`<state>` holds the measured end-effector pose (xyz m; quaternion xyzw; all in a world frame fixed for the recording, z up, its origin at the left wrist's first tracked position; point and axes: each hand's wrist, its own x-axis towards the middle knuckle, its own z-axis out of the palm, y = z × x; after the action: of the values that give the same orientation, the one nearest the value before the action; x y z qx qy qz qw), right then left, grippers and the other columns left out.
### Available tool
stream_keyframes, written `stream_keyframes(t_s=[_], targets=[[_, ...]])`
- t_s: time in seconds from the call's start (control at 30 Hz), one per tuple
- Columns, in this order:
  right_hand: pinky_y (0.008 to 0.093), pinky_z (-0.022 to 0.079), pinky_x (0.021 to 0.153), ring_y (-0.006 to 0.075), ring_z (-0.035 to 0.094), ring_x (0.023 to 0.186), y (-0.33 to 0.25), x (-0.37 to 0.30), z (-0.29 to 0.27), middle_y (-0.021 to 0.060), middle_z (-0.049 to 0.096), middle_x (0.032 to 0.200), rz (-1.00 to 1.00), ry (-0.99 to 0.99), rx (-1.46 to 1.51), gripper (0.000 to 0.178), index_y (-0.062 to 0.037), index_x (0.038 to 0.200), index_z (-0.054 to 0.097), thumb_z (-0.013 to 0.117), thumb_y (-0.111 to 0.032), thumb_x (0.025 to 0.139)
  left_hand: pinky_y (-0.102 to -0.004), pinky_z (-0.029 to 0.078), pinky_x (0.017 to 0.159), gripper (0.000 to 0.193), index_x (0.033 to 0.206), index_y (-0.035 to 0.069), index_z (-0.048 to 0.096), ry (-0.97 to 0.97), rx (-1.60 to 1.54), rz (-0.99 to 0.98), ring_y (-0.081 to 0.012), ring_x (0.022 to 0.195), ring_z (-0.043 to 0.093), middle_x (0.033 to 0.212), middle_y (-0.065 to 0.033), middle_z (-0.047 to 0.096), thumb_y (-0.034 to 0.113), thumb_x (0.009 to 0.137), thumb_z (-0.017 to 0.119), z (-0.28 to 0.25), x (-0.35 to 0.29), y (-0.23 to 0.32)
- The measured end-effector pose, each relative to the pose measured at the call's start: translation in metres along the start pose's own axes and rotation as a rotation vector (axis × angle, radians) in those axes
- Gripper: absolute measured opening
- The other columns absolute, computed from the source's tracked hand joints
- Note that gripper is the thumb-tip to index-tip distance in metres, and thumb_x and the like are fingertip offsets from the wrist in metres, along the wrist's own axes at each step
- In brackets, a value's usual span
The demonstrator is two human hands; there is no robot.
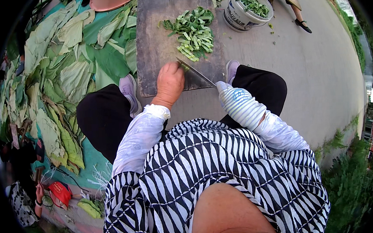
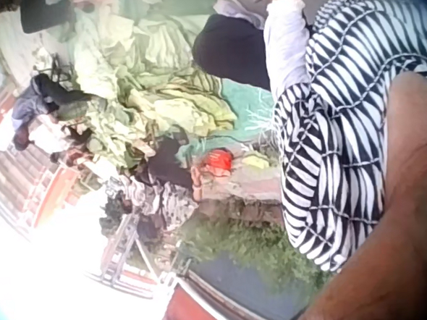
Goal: The person uses a cleaver to chop green leaves on a wooden board while sitting on a street with other people who are also processing large leaves by hand.
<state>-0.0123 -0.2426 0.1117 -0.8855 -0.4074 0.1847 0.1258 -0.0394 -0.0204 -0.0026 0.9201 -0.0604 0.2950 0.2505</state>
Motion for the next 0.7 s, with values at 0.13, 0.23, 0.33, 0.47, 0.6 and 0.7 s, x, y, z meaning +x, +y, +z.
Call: stream_keyframes(t_s=[0.13, 0.23, 0.33, 0.47, 0.6, 0.7], targets=[[0.0419, 0.05, 0.064, 0.0356, 0.063, 0.075, -0.002, 0.02, -0.01, 0.0232, 0.062, 0.08, 0.157, -0.172, 0.031, 0.021, 0.0034, 0.102, 0.048, 0.037, -0.011, 0.09, -0.0389, 0.046, 0.077, 0.013, 0.084, 0.002, 0.061, 0.008, -0.007, -0.002, -0.0304, 0.088, 0.055, 0.095, -0.0103, 0.057, 0.004, 0.071, 0.062, -0.002, 0.003, 0.002], [0.0411, 0.048, 0.057, 0.0336, 0.063, 0.069, 0.005, 0.052, 0.002, 0.0187, 0.062, 0.074, 0.073, -0.137, -0.01, 0.018, 0.0004, 0.096, 0.048, 0.038, -0.014, 0.092, -0.0388, 0.046, 0.077, 0.013, 0.083, 0.002, 0.06, -0.014, 0.012, -0.014, -0.0299, 0.089, 0.055, 0.095, -0.0098, 0.057, 0.003, 0.071, 0.063, -0.005, 0.002, 0.003], [0.0421, 0.047, 0.052, 0.0336, 0.063, 0.064, 0.009, 0.07, 0.008, 0.017, 0.062, 0.069, 0.035, -0.054, 0.086, 0.015, -0.0016, 0.095, 0.047, 0.044, -0.016, 0.09, -0.0389, 0.046, 0.077, 0.013, 0.083, 0.002, 0.061, 0.01, 0.009, 0.002, -0.0296, 0.088, 0.055, 0.094, -0.0094, 0.056, 0.002, 0.07, 0.063, -0.005, 0.004, 0.002], [0.0485, 0.047, 0.063, 0.039, 0.062, 0.073, 0.002, 0.107, 0.008, 0.0231, 0.062, 0.076, 0.06, -0.054, 0.005, 0.022, -0.0016, 0.101, 0.047, 0.052, -0.019, 0.087, -0.039, 0.045, 0.078, 0.014, 0.082, 0.002, 0.061, 0.021, 0.012, 0.003, -0.0293, 0.089, 0.055, 0.095, -0.0103, 0.057, 0.004, 0.068, 0.062, -0.003, 0.004, 0.002], [0.0513, 0.046, 0.068, 0.0427, 0.061, 0.079, -0.002, 0.108, -0.011, 0.0245, 0.062, 0.079, 0.153, -0.061, 0.045, 0.026, -0.0021, 0.103, 0.047, 0.054, -0.023, 0.088, -0.0386, 0.046, 0.077, 0.018, 0.086, 0.002, 0.061, -0.002, -0.018, 0.001, -0.0292, 0.087, 0.055, 0.094, -0.0096, 0.056, 0.003, 0.068, 0.064, -0.003, 0.001, 0.005], [0.0499, 0.046, 0.066, 0.0423, 0.061, 0.077, -0.003, 0.112, -0.011, 0.024, 0.062, 0.078, 0.109, -0.007, -0.001, 0.023, -0.0036, 0.1, 0.049, 0.053, -0.023, 0.088, -0.0386, 0.046, 0.077, 0.017, 0.085, 0.003, 0.061, -0.01, 0.002, -0.008, -0.0295, 0.087, 0.055, 0.094, -0.0096, 0.056, 0.003, 0.068, 0.064, -0.005, 0.003, 0.005]])
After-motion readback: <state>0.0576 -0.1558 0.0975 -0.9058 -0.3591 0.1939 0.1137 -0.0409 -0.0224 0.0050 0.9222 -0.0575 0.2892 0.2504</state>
